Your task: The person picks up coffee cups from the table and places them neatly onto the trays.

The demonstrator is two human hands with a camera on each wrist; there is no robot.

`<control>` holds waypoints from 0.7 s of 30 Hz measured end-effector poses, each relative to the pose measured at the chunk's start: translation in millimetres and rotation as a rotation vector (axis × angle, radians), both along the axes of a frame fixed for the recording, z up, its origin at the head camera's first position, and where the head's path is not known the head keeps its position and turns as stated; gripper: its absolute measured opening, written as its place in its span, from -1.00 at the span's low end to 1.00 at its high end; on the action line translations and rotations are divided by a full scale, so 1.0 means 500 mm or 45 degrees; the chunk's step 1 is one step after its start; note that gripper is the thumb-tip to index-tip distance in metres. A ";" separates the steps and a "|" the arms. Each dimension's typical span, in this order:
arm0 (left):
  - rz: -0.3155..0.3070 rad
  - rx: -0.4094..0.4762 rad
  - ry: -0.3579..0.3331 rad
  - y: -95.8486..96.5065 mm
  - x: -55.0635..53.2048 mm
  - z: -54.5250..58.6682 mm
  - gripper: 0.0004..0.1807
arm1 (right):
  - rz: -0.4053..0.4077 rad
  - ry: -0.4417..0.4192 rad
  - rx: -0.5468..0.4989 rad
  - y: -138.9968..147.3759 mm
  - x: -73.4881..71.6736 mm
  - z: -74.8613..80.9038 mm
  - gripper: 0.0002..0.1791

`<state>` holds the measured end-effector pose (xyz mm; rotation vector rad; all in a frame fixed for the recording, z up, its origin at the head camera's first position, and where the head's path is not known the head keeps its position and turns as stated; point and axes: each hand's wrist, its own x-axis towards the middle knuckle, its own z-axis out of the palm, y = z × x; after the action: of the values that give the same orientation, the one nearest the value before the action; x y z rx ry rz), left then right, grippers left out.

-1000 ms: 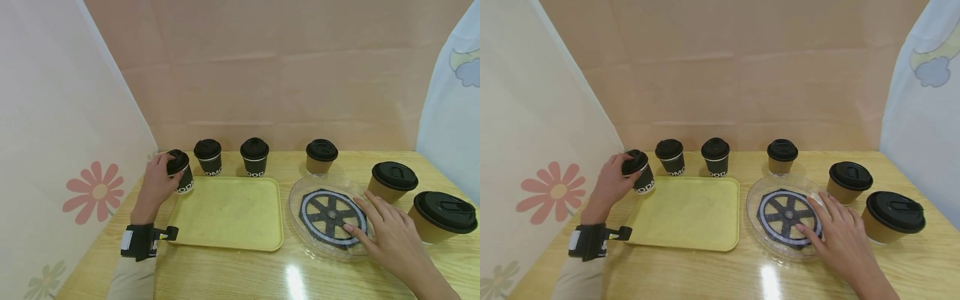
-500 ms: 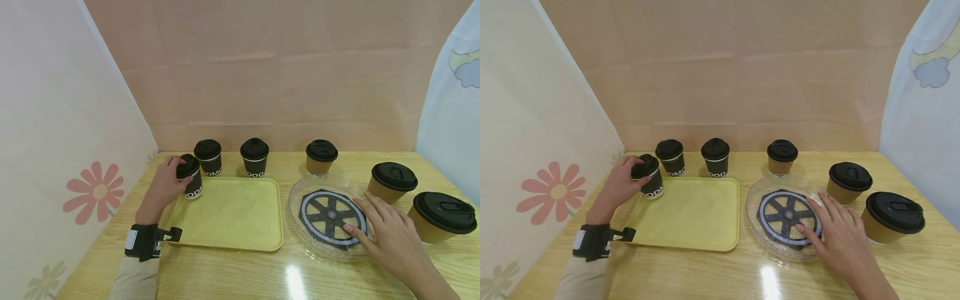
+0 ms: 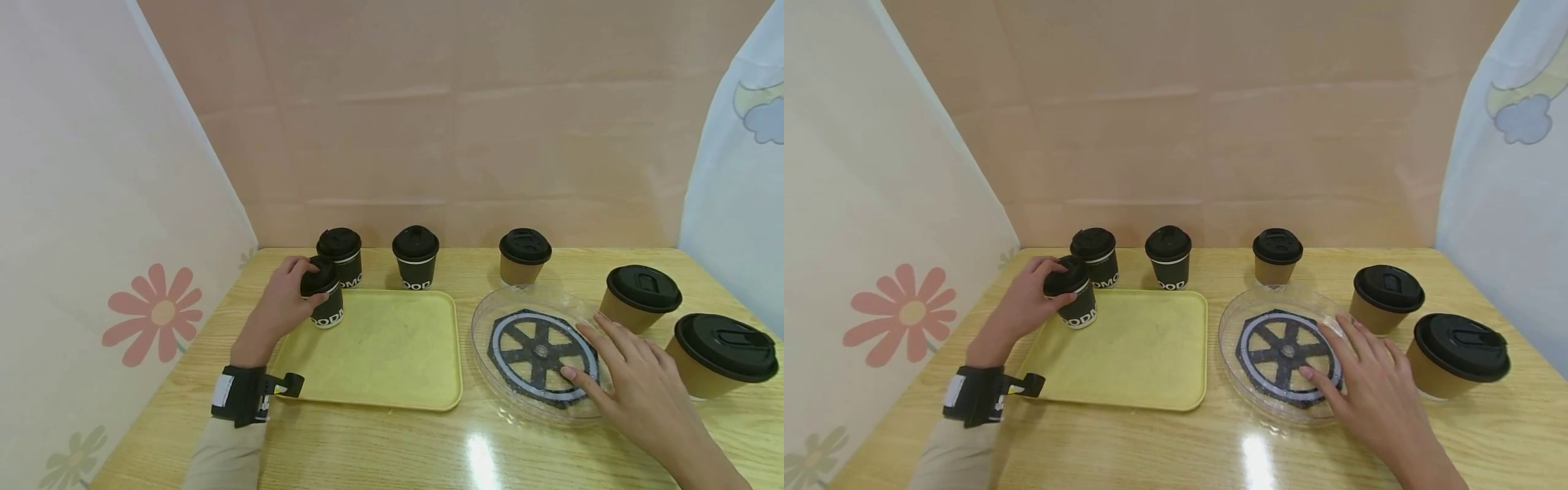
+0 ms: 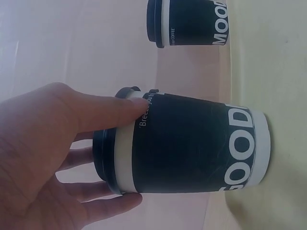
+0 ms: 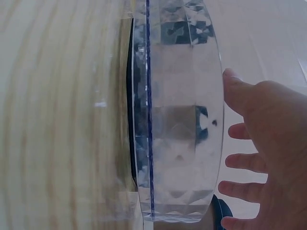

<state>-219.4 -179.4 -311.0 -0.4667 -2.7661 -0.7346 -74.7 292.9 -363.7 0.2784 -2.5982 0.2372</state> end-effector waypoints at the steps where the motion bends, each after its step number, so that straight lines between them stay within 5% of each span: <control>1: -0.006 0.000 0.001 0.001 0.000 0.000 -0.47 | 0.000 0.002 0.001 0.000 0.000 0.000 -0.20; 21: -0.052 -0.034 0.038 0.016 0.001 -0.008 -0.50 | -0.005 -0.001 0.016 0.003 0.000 -0.001 -0.21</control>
<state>-219.0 -171.4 -314.8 -0.5363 -2.7493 -0.6947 -75.0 294.6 -364.2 0.2771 -2.6019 0.2200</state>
